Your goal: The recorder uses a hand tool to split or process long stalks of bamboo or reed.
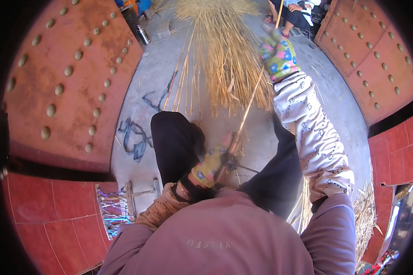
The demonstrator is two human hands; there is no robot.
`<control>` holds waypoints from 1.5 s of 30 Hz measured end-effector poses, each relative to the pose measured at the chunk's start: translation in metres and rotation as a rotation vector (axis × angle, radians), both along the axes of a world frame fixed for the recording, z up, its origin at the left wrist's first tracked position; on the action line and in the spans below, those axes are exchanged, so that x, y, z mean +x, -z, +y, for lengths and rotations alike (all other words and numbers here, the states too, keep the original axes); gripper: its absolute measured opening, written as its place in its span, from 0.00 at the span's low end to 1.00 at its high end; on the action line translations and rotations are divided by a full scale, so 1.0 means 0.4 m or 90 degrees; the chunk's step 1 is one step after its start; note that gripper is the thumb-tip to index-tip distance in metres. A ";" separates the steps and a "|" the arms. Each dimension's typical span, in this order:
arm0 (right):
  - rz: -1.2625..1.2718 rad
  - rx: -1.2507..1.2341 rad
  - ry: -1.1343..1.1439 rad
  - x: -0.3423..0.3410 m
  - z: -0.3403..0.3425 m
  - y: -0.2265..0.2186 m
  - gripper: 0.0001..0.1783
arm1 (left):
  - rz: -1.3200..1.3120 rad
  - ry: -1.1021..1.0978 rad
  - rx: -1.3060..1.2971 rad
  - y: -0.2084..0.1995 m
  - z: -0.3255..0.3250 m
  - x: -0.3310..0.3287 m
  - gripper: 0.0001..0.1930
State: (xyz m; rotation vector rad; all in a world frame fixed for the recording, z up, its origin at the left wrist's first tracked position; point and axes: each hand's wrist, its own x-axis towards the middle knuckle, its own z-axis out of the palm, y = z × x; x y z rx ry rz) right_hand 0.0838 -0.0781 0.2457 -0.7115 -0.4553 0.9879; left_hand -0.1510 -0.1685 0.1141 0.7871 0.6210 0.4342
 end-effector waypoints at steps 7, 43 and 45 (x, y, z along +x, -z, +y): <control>-0.111 0.017 0.010 -0.063 -0.047 0.098 0.11 | -0.030 -0.161 1.008 -0.039 0.018 -0.028 0.18; -0.184 -0.224 -0.292 -0.172 -0.722 0.437 0.14 | -0.123 -0.412 -0.041 -0.027 0.341 0.190 0.24; -0.108 -0.331 -0.355 -0.135 -0.788 0.422 0.14 | -0.120 -0.369 -0.044 -0.039 0.333 0.183 0.21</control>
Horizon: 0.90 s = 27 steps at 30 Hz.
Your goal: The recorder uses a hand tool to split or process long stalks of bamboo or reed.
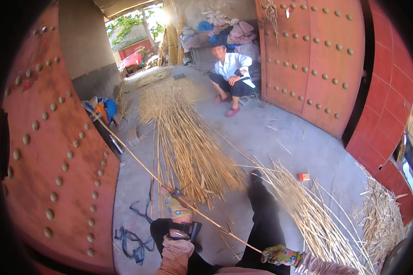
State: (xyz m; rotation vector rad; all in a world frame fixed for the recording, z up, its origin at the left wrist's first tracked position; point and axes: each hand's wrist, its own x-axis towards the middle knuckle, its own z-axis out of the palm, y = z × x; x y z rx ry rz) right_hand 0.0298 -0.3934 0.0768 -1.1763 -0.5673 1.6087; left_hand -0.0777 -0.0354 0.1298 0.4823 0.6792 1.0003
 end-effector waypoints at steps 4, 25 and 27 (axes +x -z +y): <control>0.198 -0.127 -0.031 0.077 0.043 -0.022 0.18 | -0.036 -0.072 -0.056 0.013 0.020 0.062 0.23; -0.039 -0.380 0.137 0.186 0.143 -0.015 0.25 | 0.107 0.049 -0.120 -0.007 0.015 0.108 0.25; -0.069 -0.384 0.122 0.191 0.146 -0.015 0.25 | 0.068 0.071 -0.172 -0.046 0.010 0.109 0.27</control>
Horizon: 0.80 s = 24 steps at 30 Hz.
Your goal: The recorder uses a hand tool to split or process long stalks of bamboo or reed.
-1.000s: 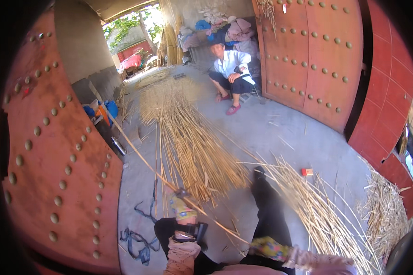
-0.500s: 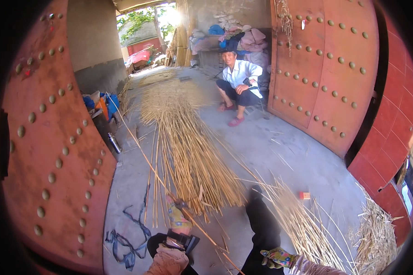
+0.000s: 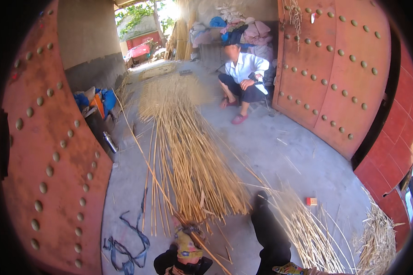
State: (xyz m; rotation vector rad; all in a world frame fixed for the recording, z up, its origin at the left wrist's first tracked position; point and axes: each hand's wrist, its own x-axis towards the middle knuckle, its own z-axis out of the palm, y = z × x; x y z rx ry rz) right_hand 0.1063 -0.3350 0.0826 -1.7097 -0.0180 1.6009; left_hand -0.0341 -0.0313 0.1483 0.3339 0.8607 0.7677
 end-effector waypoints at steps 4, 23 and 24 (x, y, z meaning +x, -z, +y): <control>0.003 0.004 -0.012 0.017 0.011 -0.014 0.25 | 0.002 -0.004 0.020 0.005 -0.005 0.001 0.27; 0.001 0.025 -0.035 0.046 0.037 -0.011 0.25 | -0.020 -0.011 0.015 -0.003 0.017 0.031 0.23; 0.004 0.019 -0.032 0.044 0.042 -0.007 0.25 | -0.029 -0.018 0.026 -0.009 0.027 0.043 0.23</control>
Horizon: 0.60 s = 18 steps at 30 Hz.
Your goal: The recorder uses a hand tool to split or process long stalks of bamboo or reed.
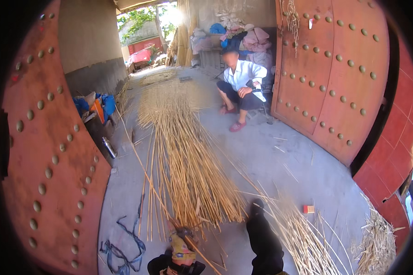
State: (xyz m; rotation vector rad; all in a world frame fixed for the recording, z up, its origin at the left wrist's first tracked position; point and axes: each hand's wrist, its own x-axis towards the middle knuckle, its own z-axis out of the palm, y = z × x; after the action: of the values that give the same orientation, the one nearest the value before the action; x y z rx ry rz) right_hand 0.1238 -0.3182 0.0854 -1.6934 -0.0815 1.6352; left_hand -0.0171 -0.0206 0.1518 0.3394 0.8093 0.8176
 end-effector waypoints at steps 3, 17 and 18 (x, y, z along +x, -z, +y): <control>0.017 0.001 -0.002 -0.014 -0.028 0.002 0.25 | 0.014 -0.030 0.011 -0.018 -0.021 -0.005 0.23; 0.007 -0.014 -0.027 -0.026 -0.047 0.010 0.26 | 0.034 -0.005 0.016 0.024 -0.031 -0.024 0.21; 0.006 -0.014 -0.034 -0.027 -0.043 0.011 0.26 | 0.024 -0.026 0.022 0.021 -0.029 -0.024 0.20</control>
State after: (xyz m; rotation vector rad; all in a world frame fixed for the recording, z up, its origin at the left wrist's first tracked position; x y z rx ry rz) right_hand 0.1131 -0.3354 0.0812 -1.7128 -0.1047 1.6894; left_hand -0.0266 -0.0321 0.1433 0.3702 0.8401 0.8667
